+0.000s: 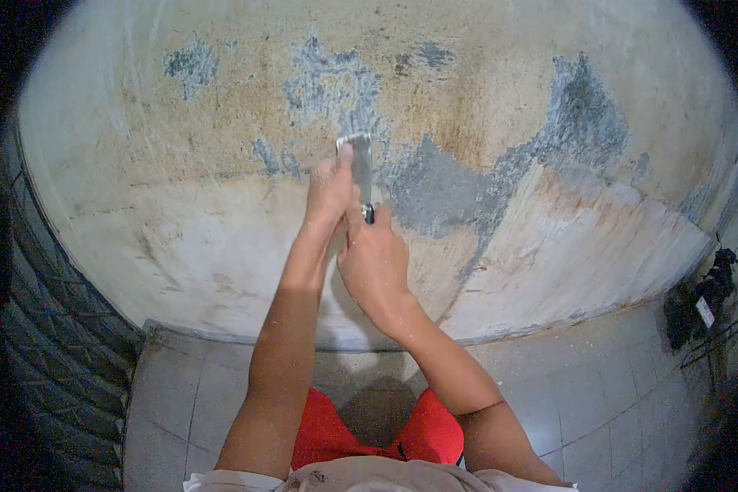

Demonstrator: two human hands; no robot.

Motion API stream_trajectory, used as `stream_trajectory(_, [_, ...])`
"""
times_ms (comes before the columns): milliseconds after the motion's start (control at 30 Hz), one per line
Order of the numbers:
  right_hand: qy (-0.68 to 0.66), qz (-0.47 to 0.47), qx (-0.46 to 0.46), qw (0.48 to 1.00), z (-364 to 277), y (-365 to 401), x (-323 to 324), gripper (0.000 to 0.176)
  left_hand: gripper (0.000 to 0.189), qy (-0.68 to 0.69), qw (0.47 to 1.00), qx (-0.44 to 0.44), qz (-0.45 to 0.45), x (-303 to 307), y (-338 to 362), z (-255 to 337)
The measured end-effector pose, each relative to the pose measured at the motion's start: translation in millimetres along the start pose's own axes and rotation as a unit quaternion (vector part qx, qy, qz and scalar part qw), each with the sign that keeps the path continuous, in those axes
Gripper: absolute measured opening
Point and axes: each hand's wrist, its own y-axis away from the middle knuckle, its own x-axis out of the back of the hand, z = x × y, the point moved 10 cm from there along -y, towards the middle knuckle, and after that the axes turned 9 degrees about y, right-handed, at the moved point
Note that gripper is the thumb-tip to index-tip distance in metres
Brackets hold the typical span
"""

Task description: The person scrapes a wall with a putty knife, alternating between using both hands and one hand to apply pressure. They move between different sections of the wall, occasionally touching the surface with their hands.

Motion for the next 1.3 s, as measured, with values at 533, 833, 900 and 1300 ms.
stream_trajectory(533, [0.01, 0.006, 0.018, 1.0, -25, -28, 11, 0.05, 0.06, 0.078, 0.997, 0.021, 0.003, 18, -10, 22])
stream_trajectory(833, [0.013, -0.033, -0.012, 0.999, -20, -4, -3, 0.045, 0.059, 0.026, 0.998, 0.051, -0.009, 18, 4, -5])
stream_trajectory(900, [0.007, -0.02, -0.012, 1.0, -13, 3, -8, 0.045, 0.057, 0.018, 0.999, 0.051, 0.01, 19, 2, -11])
stream_trajectory(1300, [-0.023, -0.02, 0.001, 1.0, 1, 24, -8, 0.045, 0.058, 0.017, 0.998, 0.06, -0.014, 11, 24, -40])
